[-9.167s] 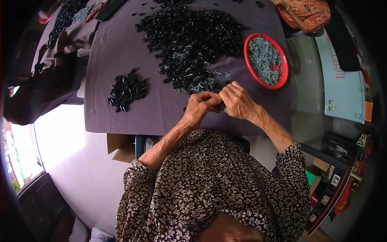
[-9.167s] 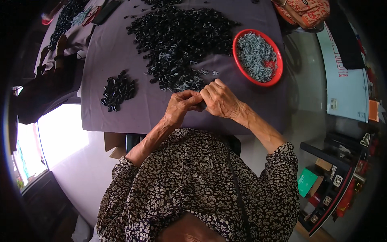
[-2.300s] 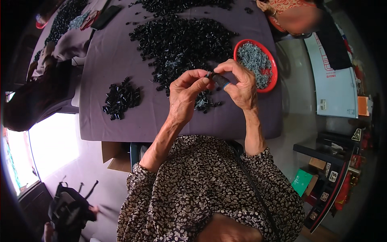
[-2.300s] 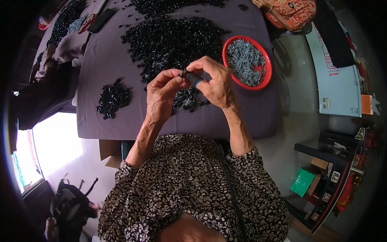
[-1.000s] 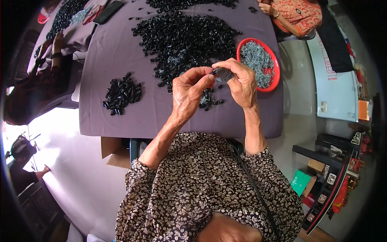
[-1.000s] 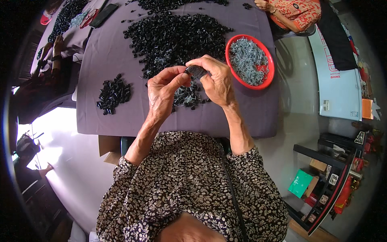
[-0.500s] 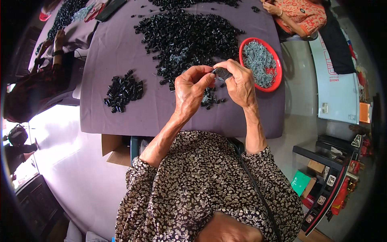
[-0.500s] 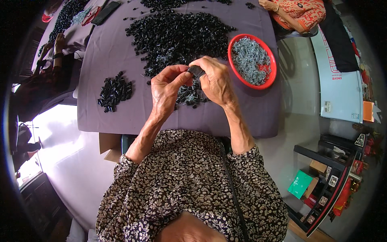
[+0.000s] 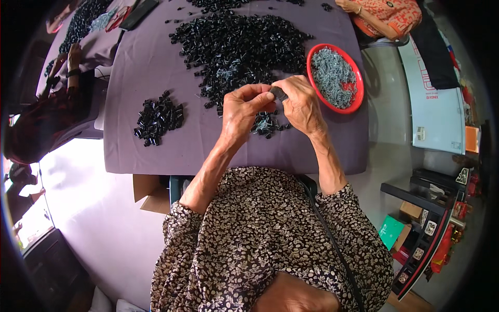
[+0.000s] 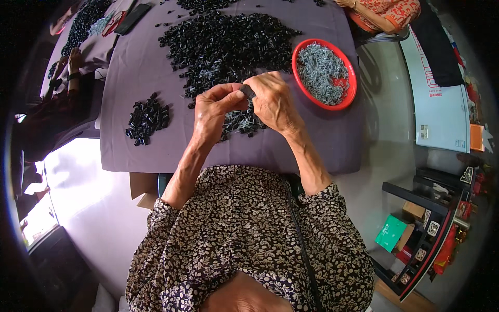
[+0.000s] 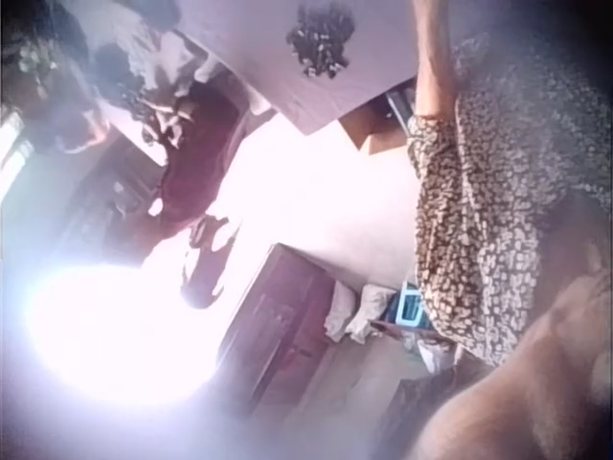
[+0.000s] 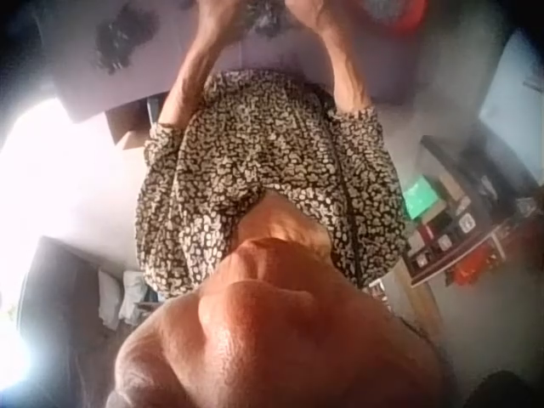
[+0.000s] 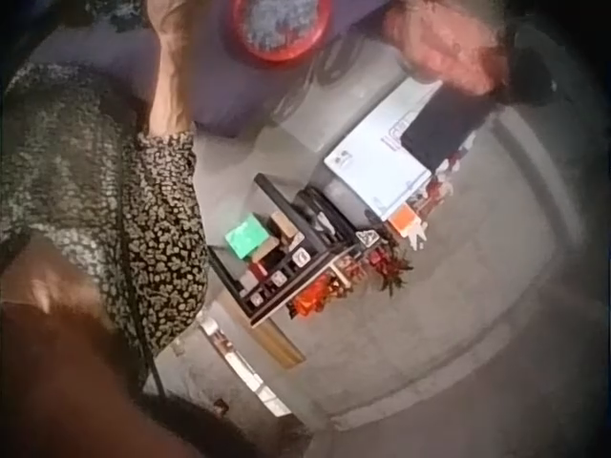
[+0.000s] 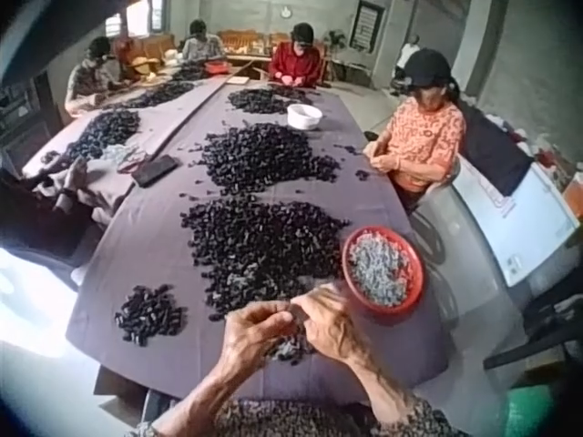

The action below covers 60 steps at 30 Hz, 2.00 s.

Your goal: The person sorts small black plastic components by hand on a workbench, checking each one.

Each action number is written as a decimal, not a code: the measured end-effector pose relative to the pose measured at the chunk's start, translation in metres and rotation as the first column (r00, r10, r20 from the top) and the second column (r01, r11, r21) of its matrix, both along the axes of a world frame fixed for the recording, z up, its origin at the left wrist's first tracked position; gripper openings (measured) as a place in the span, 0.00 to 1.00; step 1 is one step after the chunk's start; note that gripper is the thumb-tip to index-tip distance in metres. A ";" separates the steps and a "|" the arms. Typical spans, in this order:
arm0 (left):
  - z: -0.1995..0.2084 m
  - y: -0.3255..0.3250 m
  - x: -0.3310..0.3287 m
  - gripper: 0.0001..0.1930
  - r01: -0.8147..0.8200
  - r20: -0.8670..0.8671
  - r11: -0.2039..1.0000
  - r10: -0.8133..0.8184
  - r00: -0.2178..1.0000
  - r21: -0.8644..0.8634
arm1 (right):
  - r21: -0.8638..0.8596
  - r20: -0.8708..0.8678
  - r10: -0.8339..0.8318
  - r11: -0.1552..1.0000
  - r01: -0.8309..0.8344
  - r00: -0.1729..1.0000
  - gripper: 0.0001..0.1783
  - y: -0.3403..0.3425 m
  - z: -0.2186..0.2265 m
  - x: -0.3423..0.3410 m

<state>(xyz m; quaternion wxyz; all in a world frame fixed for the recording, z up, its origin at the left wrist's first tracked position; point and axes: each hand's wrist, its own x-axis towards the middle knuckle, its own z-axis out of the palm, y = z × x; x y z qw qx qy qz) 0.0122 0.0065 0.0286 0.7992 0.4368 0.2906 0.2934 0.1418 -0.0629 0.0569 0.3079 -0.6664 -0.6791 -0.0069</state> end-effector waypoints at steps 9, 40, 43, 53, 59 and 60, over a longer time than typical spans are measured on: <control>-0.013 -0.004 0.005 0.07 0.008 0.113 0.964 0.023 0.993 -0.267 | -0.084 0.129 0.033 0.996 -0.023 0.991 0.20 -0.003 0.005 0.002; -0.034 -0.032 -0.023 0.07 0.345 -0.095 0.903 -0.379 0.921 -0.255 | -0.121 0.221 0.373 0.927 -0.355 0.901 0.16 -0.042 -0.042 0.004; -0.033 -0.032 -0.023 0.07 0.357 -0.085 0.907 -0.383 0.920 -0.224 | -0.113 0.255 0.379 0.925 -0.362 0.890 0.16 -0.042 -0.041 0.006; -0.030 -0.030 -0.024 0.10 0.285 -0.056 0.928 -0.306 0.950 -0.241 | -0.081 0.193 0.308 0.951 -0.297 0.932 0.14 -0.033 -0.032 -0.002; -0.030 -0.034 -0.025 0.10 0.280 -0.041 0.925 -0.300 0.953 -0.258 | -0.109 0.236 0.268 0.962 -0.249 0.934 0.13 -0.036 -0.029 -0.005; -0.029 -0.034 -0.025 0.09 0.276 -0.030 0.926 -0.293 0.956 -0.257 | -0.134 0.245 0.268 0.961 -0.241 0.932 0.13 -0.036 -0.030 -0.006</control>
